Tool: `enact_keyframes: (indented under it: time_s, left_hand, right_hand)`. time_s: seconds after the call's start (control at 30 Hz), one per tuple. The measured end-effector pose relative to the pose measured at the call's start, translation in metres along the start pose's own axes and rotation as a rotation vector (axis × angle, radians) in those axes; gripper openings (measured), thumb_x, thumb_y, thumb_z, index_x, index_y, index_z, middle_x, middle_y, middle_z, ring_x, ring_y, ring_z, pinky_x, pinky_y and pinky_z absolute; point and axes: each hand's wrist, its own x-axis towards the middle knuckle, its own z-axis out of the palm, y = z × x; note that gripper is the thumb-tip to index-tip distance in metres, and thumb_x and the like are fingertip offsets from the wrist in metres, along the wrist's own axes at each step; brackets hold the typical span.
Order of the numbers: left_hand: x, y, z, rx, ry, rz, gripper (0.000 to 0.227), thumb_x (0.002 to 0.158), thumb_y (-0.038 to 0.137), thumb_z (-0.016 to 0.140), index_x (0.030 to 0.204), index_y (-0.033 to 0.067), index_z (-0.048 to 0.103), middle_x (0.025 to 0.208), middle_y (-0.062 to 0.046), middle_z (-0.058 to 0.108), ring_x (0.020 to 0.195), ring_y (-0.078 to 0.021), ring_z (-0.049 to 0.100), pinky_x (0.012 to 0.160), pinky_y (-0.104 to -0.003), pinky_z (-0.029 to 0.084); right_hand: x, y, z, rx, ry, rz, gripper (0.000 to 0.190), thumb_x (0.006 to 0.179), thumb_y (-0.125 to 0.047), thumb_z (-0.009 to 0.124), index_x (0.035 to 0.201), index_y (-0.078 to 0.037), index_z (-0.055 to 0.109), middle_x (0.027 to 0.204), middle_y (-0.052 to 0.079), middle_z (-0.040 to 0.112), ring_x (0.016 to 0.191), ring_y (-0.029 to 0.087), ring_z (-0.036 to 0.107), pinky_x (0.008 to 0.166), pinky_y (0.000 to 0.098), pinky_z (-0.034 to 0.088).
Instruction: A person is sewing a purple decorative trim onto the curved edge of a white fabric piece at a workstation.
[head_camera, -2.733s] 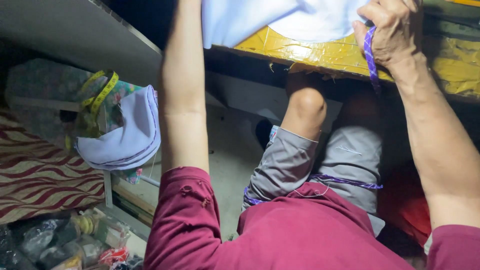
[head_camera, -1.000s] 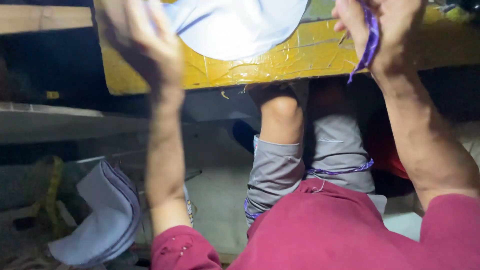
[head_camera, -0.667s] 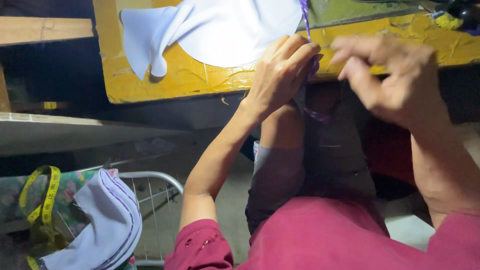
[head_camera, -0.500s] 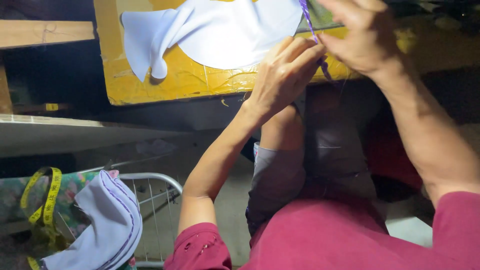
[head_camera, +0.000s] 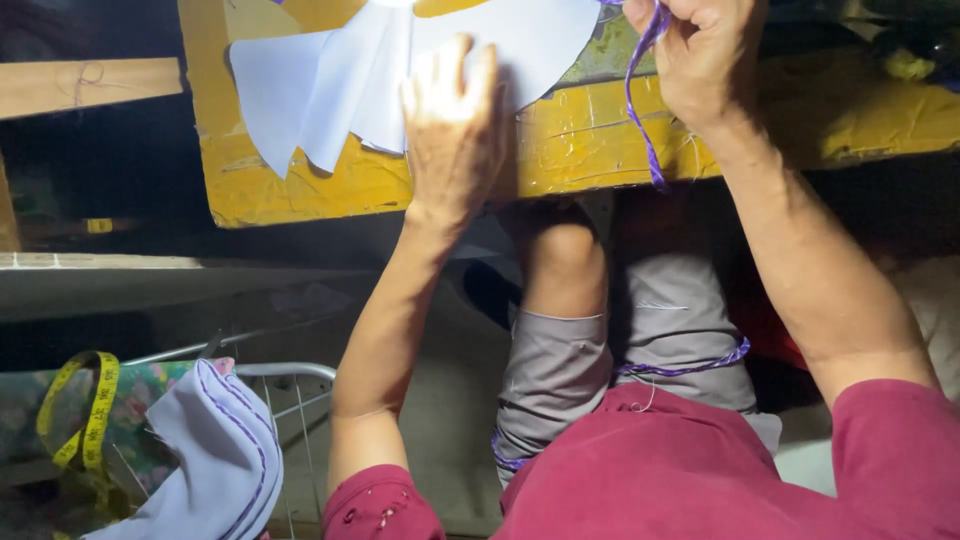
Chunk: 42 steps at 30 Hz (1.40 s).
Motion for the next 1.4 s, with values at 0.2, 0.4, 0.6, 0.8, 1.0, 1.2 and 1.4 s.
enact_keyframes:
  time_s: [0.2, 0.4, 0.6, 0.8, 1.0, 1.2, 1.4]
  left_hand:
    - [0.062, -0.013, 0.017, -0.189, -0.013, 0.550, 0.032, 0.090, 0.025, 0.076, 0.113, 0.0055, 0.068, 0.114, -0.008, 0.063, 0.095, -0.0296, 0.056, 0.078, -0.043, 0.046]
    - [0.063, -0.019, 0.031, -0.323, -0.014, 0.661, 0.016, 0.108, 0.017, 0.063, 0.110, 0.0050, 0.073, 0.120, -0.007, 0.068, 0.099, -0.0294, 0.058, 0.078, -0.043, 0.044]
    - [0.047, -0.003, 0.045, -0.228, 0.005, 0.497, 0.014, 0.103, 0.015, 0.064, 0.114, 0.0075, 0.070, 0.125, -0.007, 0.063, 0.095, -0.0297, 0.056, 0.072, -0.043, 0.044]
    - [0.055, -0.008, 0.031, -0.262, 0.004, 0.527, 0.016, 0.106, 0.017, 0.064, 0.118, 0.0073, 0.067, 0.122, -0.006, 0.067, 0.091, -0.0295, 0.057, 0.067, -0.043, 0.046]
    - [0.051, -0.011, 0.032, -0.301, -0.052, 0.523, 0.020, 0.109, 0.017, 0.064, 0.127, 0.0076, 0.066, 0.136, -0.006, 0.064, 0.101, -0.0304, 0.058, 0.070, -0.044, 0.045]
    - [0.049, -0.007, 0.035, -0.273, -0.010, 0.506, 0.020, 0.108, 0.018, 0.065, 0.127, 0.0084, 0.066, 0.134, -0.005, 0.065, 0.102, -0.0291, 0.060, 0.070, -0.043, 0.046]
    - [0.045, 0.003, 0.044, -0.231, 0.030, 0.421, 0.021, 0.107, 0.021, 0.066, 0.125, 0.0098, 0.067, 0.132, -0.004, 0.066, 0.099, -0.0295, 0.059, 0.072, -0.044, 0.047]
  right_hand:
    - [-0.006, -0.007, -0.008, -0.207, -0.099, 0.035, 0.013, 0.117, 0.002, 0.074, 0.113, 0.011, 0.083, 0.096, 0.018, 0.077, 0.085, 0.029, 0.068, 0.074, 0.0390, 0.048]
    - [-0.001, -0.013, -0.007, -0.183, -0.144, 0.025, 0.012, 0.117, 0.006, 0.072, 0.117, 0.015, 0.081, 0.102, 0.023, 0.076, 0.089, 0.033, 0.069, 0.078, 0.0398, 0.050]
    - [0.001, -0.017, -0.007, -0.161, -0.166, 0.063, 0.023, 0.121, -0.001, 0.066, 0.118, 0.018, 0.080, 0.109, 0.027, 0.078, 0.098, 0.036, 0.075, 0.084, 0.0403, 0.055]
    - [-0.001, -0.013, -0.005, -0.318, -0.229, -0.015, 0.006, 0.109, 0.007, 0.078, 0.105, 0.009, 0.082, 0.093, 0.019, 0.073, 0.084, 0.033, 0.066, 0.076, 0.0430, 0.050]
    - [-0.004, -0.006, -0.005, -0.400, -0.242, -0.062, 0.005, 0.101, 0.003, 0.085, 0.097, 0.001, 0.083, 0.087, 0.011, 0.066, 0.083, 0.028, 0.060, 0.081, 0.0412, 0.045]
    - [-0.003, -0.007, -0.004, -0.375, -0.240, -0.079, 0.002, 0.101, 0.003, 0.086, 0.102, 0.001, 0.085, 0.087, 0.010, 0.063, 0.086, 0.028, 0.055, 0.082, 0.0410, 0.044]
    - [0.000, -0.006, -0.001, -0.394, -0.220, -0.095, 0.006, 0.099, 0.003, 0.085, 0.104, 0.002, 0.086, 0.088, 0.010, 0.064, 0.086, 0.028, 0.058, 0.081, 0.0403, 0.044]
